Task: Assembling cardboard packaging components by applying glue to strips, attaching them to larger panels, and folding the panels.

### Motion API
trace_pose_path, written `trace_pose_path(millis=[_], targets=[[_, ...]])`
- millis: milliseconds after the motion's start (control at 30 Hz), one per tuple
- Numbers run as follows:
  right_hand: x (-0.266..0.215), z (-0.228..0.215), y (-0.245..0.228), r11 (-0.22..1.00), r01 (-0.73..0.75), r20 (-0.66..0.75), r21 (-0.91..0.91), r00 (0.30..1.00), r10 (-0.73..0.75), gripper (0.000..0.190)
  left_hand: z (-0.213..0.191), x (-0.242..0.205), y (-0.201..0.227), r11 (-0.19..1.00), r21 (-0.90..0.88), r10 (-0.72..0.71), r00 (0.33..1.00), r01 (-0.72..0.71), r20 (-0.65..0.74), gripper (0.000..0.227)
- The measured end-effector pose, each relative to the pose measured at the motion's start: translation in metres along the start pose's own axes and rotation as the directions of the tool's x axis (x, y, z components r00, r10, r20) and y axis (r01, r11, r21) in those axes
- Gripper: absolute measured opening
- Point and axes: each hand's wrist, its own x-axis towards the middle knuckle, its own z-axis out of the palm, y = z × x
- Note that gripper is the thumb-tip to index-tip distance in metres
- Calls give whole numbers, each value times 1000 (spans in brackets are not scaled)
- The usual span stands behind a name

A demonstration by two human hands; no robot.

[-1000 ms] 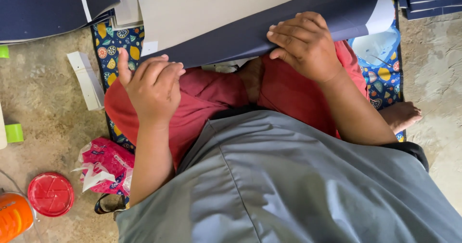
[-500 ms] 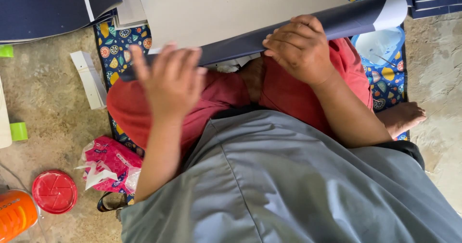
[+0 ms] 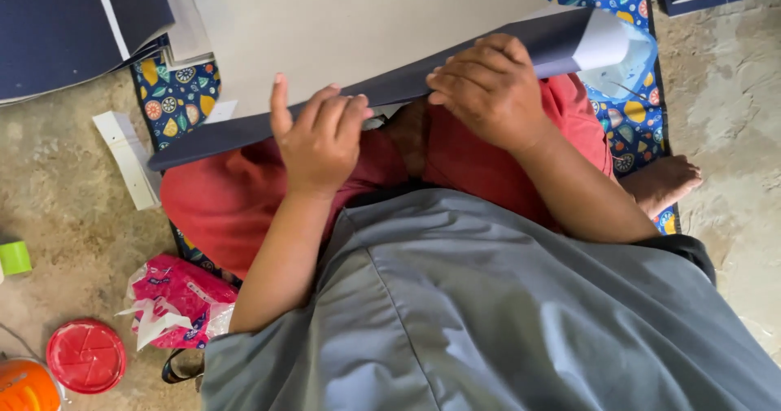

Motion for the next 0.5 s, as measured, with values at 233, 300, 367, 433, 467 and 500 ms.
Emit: trace_pose_path(millis=[233, 300, 367, 433, 467, 500], targets=[[-23, -12, 16, 999, -36, 57, 11, 998, 35, 20, -5, 5, -6, 999, -15, 42, 999, -43, -29, 14], [-26, -16, 19, 994, -83, 51, 69, 996, 80, 27, -9, 8, -9, 996, -45, 75, 996, -77, -48, 14], [-28, -17, 22, 995, -74, 41, 71, 997, 71, 30, -7, 6, -11, 995, -40, 89, 995, -91, -49, 16], [-30, -17, 23, 995, -66, 35, 76, 997, 63, 33, -9, 4, -13, 994, -35, 100, 994, -101, -45, 18], [-31, -17, 24, 995, -61, 23, 81, 998, 59, 33, -9, 4, -14, 994, -46, 96, 995, -98, -40, 16], [-32, -16, 25, 995, -56, 11, 85, 998, 55, 32, -10, 4, -15, 994, -57, 92, 995, -94, -34, 15]])
